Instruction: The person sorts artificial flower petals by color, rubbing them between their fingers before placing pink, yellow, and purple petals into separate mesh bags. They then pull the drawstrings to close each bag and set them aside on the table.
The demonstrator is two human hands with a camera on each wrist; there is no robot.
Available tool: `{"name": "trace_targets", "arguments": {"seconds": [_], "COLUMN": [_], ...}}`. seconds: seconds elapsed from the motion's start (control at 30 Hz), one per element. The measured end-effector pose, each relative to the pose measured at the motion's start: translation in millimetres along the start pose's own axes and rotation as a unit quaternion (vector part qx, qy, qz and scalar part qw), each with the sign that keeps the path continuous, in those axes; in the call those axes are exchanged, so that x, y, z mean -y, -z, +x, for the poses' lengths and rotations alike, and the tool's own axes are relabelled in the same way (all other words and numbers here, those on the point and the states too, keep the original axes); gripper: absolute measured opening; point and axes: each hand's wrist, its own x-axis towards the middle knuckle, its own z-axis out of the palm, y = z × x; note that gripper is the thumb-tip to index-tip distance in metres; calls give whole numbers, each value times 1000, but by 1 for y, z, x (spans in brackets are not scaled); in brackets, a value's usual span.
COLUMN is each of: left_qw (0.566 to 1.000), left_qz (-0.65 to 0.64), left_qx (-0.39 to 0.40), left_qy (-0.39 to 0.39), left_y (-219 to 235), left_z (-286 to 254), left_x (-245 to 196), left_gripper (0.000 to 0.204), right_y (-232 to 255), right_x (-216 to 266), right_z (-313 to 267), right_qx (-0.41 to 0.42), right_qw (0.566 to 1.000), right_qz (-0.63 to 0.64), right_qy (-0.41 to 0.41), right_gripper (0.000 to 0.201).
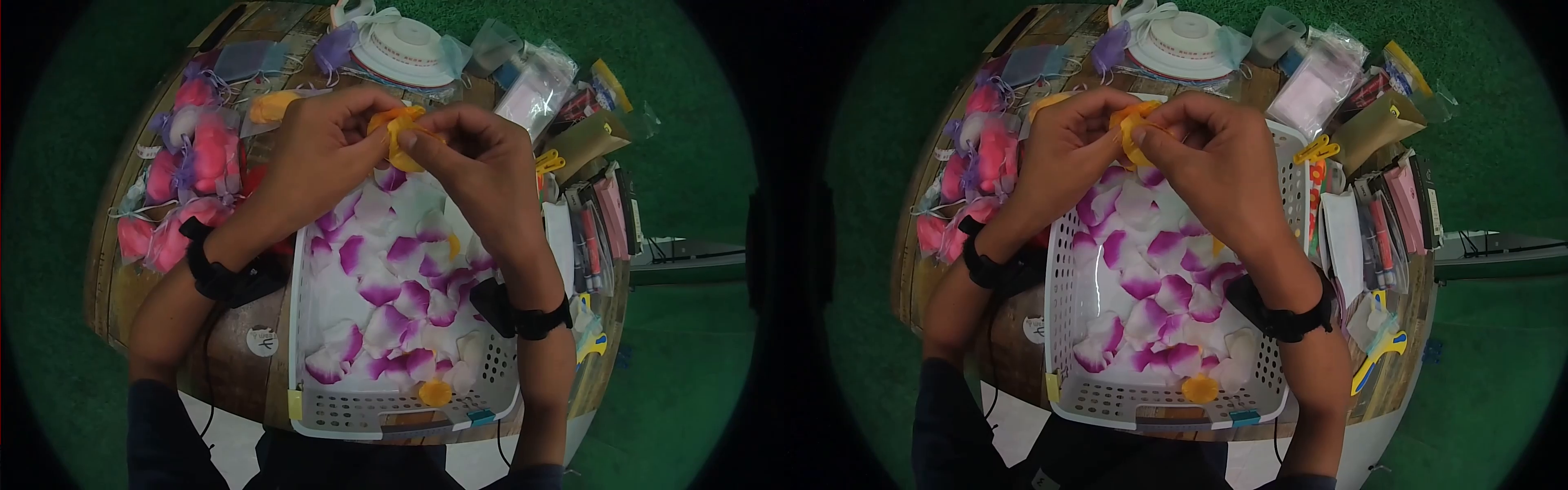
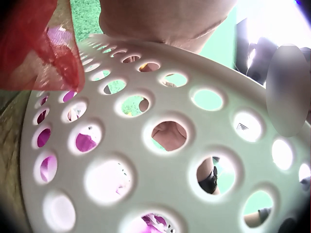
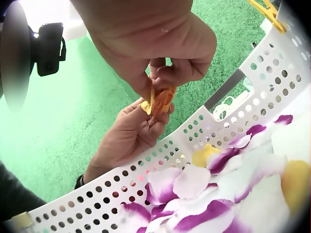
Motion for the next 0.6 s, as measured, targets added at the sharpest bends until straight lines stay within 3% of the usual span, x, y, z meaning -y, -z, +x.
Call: {"name": "trace_targets", "arguments": {"seconds": [0.03,0.1,0.13,0.23,0.3,0.4,0.6], "left_qw": [1000,1000,1000,998,998,999,998], "left_qz": [-3,-5,-7,11,-3,-22,-38], "left_qx": [-1,1,2,53,51,47,40], "left_qy": [28,25,23,30,24,15,19], "left_y": [0,0,1,7,5,5,2], "left_z": [-1,0,0,0,0,1,1], "left_x": [-1,-1,-1,-5,-6,-6,-14], "left_gripper": [19,19,19,25,25,26,26], "right_y": [2,6,6,5,4,8,5], "right_x": [-1,-3,-5,-7,-1,4,0], "right_z": [0,2,3,3,3,3,5], "right_qx": [-1,-48,-48,-65,-31,-6,-38], "right_qw": [1000,978,978,994,994,991,993], "right_qz": [-1,-201,-202,-88,104,111,98], "right_qy": [-1,7,6,20,-35,-73,-48], "right_gripper": [18,18,18,17,17,22,20]}}
